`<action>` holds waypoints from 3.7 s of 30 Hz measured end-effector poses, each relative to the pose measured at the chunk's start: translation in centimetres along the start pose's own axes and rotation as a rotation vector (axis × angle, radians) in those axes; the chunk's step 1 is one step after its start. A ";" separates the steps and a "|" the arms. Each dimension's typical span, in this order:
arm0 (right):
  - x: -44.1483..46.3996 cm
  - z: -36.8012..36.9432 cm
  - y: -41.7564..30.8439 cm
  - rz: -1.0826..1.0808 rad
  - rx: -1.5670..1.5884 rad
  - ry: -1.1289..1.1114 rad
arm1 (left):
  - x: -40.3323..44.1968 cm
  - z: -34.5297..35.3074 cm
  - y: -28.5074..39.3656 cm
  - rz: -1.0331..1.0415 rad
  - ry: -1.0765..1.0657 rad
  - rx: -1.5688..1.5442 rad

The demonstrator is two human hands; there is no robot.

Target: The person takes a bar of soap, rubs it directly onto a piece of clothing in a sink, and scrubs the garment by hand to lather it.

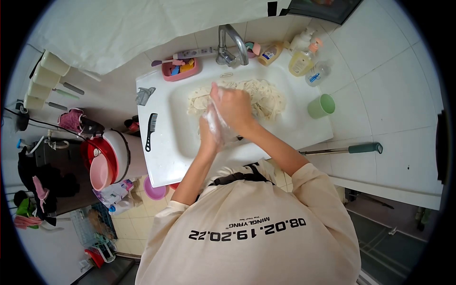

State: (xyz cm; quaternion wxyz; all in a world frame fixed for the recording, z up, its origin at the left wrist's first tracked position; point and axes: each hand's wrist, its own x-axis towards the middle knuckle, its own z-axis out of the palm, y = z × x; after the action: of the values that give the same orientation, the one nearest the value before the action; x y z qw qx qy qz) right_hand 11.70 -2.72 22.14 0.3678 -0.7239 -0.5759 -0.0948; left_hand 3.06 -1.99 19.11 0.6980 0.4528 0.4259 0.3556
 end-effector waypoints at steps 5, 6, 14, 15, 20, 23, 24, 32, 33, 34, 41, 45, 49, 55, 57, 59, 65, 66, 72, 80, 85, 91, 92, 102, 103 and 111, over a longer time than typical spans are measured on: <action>-0.7 -0.2 -0.6 -0.159 -0.055 -0.029 | 0.4 -0.5 0.6 -0.086 -0.011 -0.355; -0.2 -0.1 0.2 -0.100 -0.179 -0.136 | -0.1 0.0 0.9 0.028 -0.004 -0.197; -0.6 -0.8 -0.2 -0.159 -0.116 -0.136 | 0.1 0.8 1.2 0.208 0.065 0.075; -1.1 -1.0 -1.0 -0.156 -0.176 -0.129 | 0.3 0.7 1.4 0.209 0.034 0.064; -0.5 0.0 -0.1 -0.106 -0.186 -0.162 | 0.0 0.4 2.6 0.072 0.051 -0.099; 1.0 0.7 2.6 -0.077 0.033 -0.139 | -0.1 0.3 3.2 0.097 -0.014 0.199; 1.0 0.7 3.3 -0.130 0.267 -0.112 | 0.5 -0.3 3.0 0.099 -0.004 0.195; 1.8 -5.7 2.2 0.194 0.784 -0.885 | 1.1 -3.1 5.4 -0.137 -0.263 -0.240; 1.7 -6.0 2.3 0.135 0.874 -0.838 | 1.2 -3.1 5.1 -0.102 -0.268 -0.207; 1.6 -5.9 2.7 0.134 0.874 -0.839 | 1.1 -2.9 5.4 -0.064 -0.273 -0.173; 0.0 -3.5 3.2 0.102 0.854 -0.446 | 0.2 -2.4 5.5 0.219 -0.418 0.320; -2.4 -2.4 -0.5 -0.121 0.393 0.014 | 1.2 -1.1 3.2 0.302 -0.192 0.370; -0.6 -1.1 1.5 -0.200 -0.043 -0.056 | -0.7 1.4 2.5 0.304 -0.057 0.203; -1.5 -0.5 0.1 -0.264 -0.215 -0.142 | 1.2 0.3 0.9 0.156 -0.031 -0.079; 0.3 0.2 1.8 -0.097 -0.133 -0.208 | 0.5 1.5 1.7 0.271 0.033 0.079; -0.6 -0.1 1.0 -0.147 -0.151 -0.225 | 0.5 1.2 1.6 0.380 0.112 0.233; 1.0 0.3 1.9 -0.092 -0.111 -0.290 | 0.8 0.5 1.7 0.176 0.087 0.315; 0.1 0.3 1.6 -0.092 -0.111 -0.291 | 1.0 0.6 2.0 0.073 0.088 0.259; -0.8 0.0 1.7 -0.358 -0.214 -0.227 | 0.6 1.0 1.1 0.063 -0.024 -0.088; 0.8 0.7 2.8 -0.285 -0.251 -0.297 | 0.6 1.5 1.7 -0.069 0.122 -0.150; -1.6 -0.6 -0.6 -0.399 -0.174 -0.260 | 1.3 -0.1 1.2 -0.057 0.042 -0.197; -0.7 -0.2 0.0 -0.335 -0.127 -0.204 | 1.6 -0.2 1.2 0.195 0.000 0.069; -1.3 -0.5 -0.8 -0.406 -0.080 -0.111 | 1.8 -0.6 1.0 0.092 -0.020 0.002; 0.1 -0.6 0.2 -0.366 -0.176 -0.185 | 1.5 -0.2 0.8 0.096 -0.061 -0.131; 1.1 -0.3 1.0 -0.278 -0.216 -0.260 | 0.7 0.9 1.8 0.175 -0.009 -0.041; 1.1 -0.5 0.7 -0.251 -0.144 -0.225 | 1.5 0.1 1.0 0.062 -0.002 -0.048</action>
State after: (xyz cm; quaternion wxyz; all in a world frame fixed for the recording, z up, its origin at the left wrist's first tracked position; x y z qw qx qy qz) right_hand 12.81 -2.23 22.84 0.2335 -0.6767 -0.6911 -0.0994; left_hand 3.64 -0.41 19.65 0.6977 0.4493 0.4024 0.3866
